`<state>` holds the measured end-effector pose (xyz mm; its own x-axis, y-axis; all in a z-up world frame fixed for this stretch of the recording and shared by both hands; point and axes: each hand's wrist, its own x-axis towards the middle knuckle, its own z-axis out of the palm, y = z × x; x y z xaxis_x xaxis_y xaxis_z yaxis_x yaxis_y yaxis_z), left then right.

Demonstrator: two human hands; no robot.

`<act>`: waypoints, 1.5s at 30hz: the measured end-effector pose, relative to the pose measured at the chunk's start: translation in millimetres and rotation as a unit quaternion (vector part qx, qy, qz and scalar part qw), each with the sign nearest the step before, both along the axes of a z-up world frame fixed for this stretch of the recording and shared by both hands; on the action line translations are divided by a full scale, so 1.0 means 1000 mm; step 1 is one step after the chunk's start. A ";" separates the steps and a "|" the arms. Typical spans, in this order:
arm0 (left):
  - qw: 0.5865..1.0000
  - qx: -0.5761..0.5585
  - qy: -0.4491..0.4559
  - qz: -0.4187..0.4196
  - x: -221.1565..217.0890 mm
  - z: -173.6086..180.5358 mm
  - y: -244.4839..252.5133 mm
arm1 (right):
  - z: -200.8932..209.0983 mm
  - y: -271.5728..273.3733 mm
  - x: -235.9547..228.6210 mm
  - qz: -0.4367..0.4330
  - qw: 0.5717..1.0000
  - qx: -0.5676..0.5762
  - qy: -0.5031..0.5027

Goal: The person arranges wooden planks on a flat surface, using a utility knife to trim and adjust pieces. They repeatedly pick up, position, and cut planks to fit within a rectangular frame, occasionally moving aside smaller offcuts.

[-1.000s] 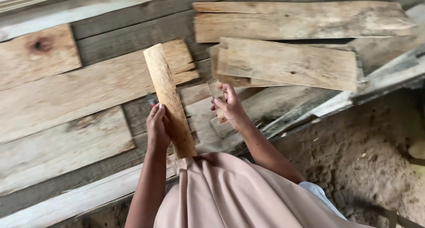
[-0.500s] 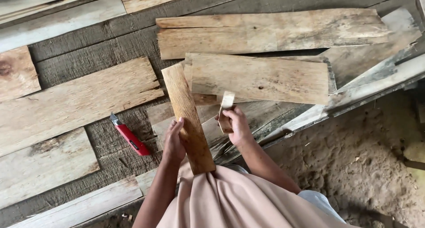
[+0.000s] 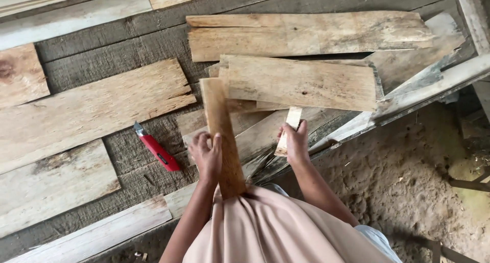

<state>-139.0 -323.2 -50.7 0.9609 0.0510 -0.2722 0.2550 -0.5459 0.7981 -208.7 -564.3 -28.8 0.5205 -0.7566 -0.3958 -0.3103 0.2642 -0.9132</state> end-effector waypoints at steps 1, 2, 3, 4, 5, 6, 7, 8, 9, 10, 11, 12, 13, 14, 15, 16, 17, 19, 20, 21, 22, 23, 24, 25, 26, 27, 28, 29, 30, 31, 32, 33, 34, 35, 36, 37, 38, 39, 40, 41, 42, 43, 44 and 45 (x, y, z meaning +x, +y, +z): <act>1.000 0.001 0.001 0.001 0.003 -0.002 0.005 | -0.004 0.003 0.000 0.001 1.000 0.001 0.001; 1.000 0.009 -0.005 0.016 0.006 -0.005 0.010 | -0.010 0.006 -0.001 0.003 1.000 0.007 -0.005; 0.999 0.016 -0.010 0.031 0.009 -0.008 0.015 | -0.016 0.009 -0.002 0.005 1.000 0.013 -0.011; 0.999 0.017 -0.009 0.032 0.010 -0.004 0.017 | -0.015 0.013 -0.002 0.006 1.000 0.014 -0.010; 0.999 0.034 -0.008 0.041 0.010 0.000 0.018 | -0.014 0.016 -0.002 0.015 1.000 0.014 -0.011; 0.997 0.051 -0.008 0.049 0.010 0.003 0.019 | -0.014 0.019 -0.003 0.024 1.000 0.014 -0.012; 0.997 0.052 -0.007 0.048 0.009 0.001 0.020 | -0.012 0.024 -0.002 0.023 1.000 0.015 -0.011; 0.997 0.047 0.008 0.055 0.009 -0.001 0.020 | -0.008 0.027 -0.001 0.023 0.999 0.031 -0.022; 0.997 0.041 0.023 0.061 0.009 -0.002 0.019 | -0.004 0.030 0.000 0.023 0.998 0.046 -0.033; 0.997 0.039 0.018 0.064 0.014 -0.014 0.022 | -0.007 0.028 0.001 0.026 0.998 0.045 -0.038; 0.996 0.033 0.008 0.088 0.019 -0.024 0.024 | -0.010 0.027 0.002 0.024 0.997 0.064 -0.045; 0.994 0.027 0.000 0.111 0.023 -0.035 0.027 | -0.013 0.025 0.002 0.023 0.995 0.084 -0.051; 0.993 0.026 -0.004 0.113 0.027 -0.027 0.028 | -0.013 0.023 0.004 0.025 0.995 0.084 -0.054; 0.990 -0.014 -0.026 0.138 0.030 -0.021 0.030 | -0.015 0.020 0.006 0.014 0.992 0.113 -0.061; 0.984 -0.055 -0.048 0.162 0.034 -0.014 0.032 | -0.016 0.017 0.008 0.003 0.987 0.143 -0.068; 0.983 -0.055 -0.050 0.166 0.035 -0.018 0.031 | -0.019 0.010 0.010 0.008 0.987 0.143 -0.069; 0.985 -0.057 -0.055 0.156 0.037 -0.022 0.030 | -0.022 0.003 0.013 -0.003 0.983 0.166 -0.076; 0.985 -0.058 -0.063 0.151 0.037 -0.017 0.026 | -0.024 -0.011 0.018 -0.008 0.978 0.189 -0.084; 0.991 0.019 -0.043 0.128 0.034 -0.009 0.021 | -0.023 -0.018 0.020 0.003 0.979 0.190 -0.078; 0.990 0.095 -0.022 0.103 0.030 0.000 0.016 | -0.022 -0.026 0.022 0.015 0.979 0.190 -0.072; 0.989 0.096 -0.023 0.109 0.025 0.005 0.007 | -0.003 -0.020 0.023 0.020 0.979 0.190 -0.073; 0.993 -0.049 -0.014 0.110 0.020 0.010 -0.002 | 0.016 -0.013 0.024 0.055 0.980 0.180 -0.059; 0.975 -0.193 -0.006 0.109 0.014 0.015 -0.011 | 0.035 -0.007 0.025 0.090 0.980 0.171 -0.046; 0.975 -0.192 -0.009 0.115 0.008 0.018 -0.021 | 0.033 -0.006 0.027 0.096 0.979 0.171 -0.046; 0.949 -0.289 -0.005 0.127 0.004 0.021 -0.031 | 0.030 -0.005 0.032 0.135 0.976 0.166 -0.031; 0.914 -0.382 -0.003 0.137 0.000 0.024 -0.040 | 0.027 -0.003 0.036 0.174 0.972 0.160 -0.016; 0.913 -0.381 -0.008 0.146 0.000 0.027 -0.045 | 0.014 -0.006 0.039 0.184 0.970 0.161 -0.016; 0.907 -0.395 -0.009 0.143 0.000 0.029 -0.050 | 0.001 -0.009 0.042 0.180 0.972 0.153 -0.005; 0.901 -0.409 -0.008 0.141 -0.001 0.031 -0.055 | -0.012 -0.013 0.045 0.176 0.974 0.145 0.007; 0.900 -0.408 -0.013 0.151 0.001 0.026 -0.055 | -0.016 -0.016 0.047 0.186 0.972 0.146 0.008; 0.898 -0.410 -0.017 0.158 0.002 0.021 -0.054 | -0.019 -0.019 0.050 0.166 0.972 0.168 0.012; 0.896 -0.411 -0.021 0.165 0.004 0.016 -0.053 | -0.022 -0.022 0.053 0.145 0.971 0.189 0.016; 0.894 -0.411 -0.027 0.175 0.005 0.015 -0.051 | -0.027 -0.026 0.054 0.156 0.969 0.189 0.017; 0.889 -0.415 -0.030 0.190 0.006 0.015 -0.050 | -0.031 -0.030 0.054 0.142 0.968 0.207 0.012; 0.885 -0.417 -0.032 0.204 0.006 0.014 -0.047 | -0.037 -0.033 0.053 0.126 0.966 0.225 0.007; 0.883 -0.417 -0.037 0.212 0.007 0.013 -0.048 | -0.029 -0.033 0.052 0.135 0.965 0.225 0.009; 0.882 -0.415 -0.038 0.221 0.007 0.012 -0.047 | -0.022 -0.033 0.050 0.126 0.963 0.238 -0.003; 0.881 -0.412 -0.040 0.230 0.008 0.011 -0.047 | -0.014 -0.033 0.048 0.117 0.961 0.251 -0.014; 0.880 -0.411 -0.042 0.236 0.007 0.010 -0.046 | -0.011 -0.036 0.050 0.123 0.960 0.253 -0.012; 0.879 -0.406 -0.045 0.245 0.006 0.010 -0.046 | -0.007 -0.039 0.051 0.091 0.961 0.262 -0.018; 0.879 -0.402 -0.045 0.252 0.004 0.009 -0.047 | -0.003 -0.043 0.051 0.056 0.961 0.271 -0.024; 0.878 -0.401 -0.045 0.256 0.003 0.010 -0.047 | -0.007 -0.042 0.054 0.059 0.960 0.271 -0.021; 0.877 -0.397 -0.049 0.265 0.004 0.010 -0.047 | -0.011 -0.042 0.057 0.047 0.957 0.284 -0.025; 0.876 -0.394 -0.053 0.273 0.004 0.011 -0.048 | -0.014 -0.041 0.060 0.034 0.954 0.297 -0.029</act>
<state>-134.7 -371.1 -39.6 0.8741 0.3469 -0.3400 0.2085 0.3644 0.9076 -148.4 -605.7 -43.0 0.5944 -0.3703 -0.7138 -0.2999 0.7216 -0.6241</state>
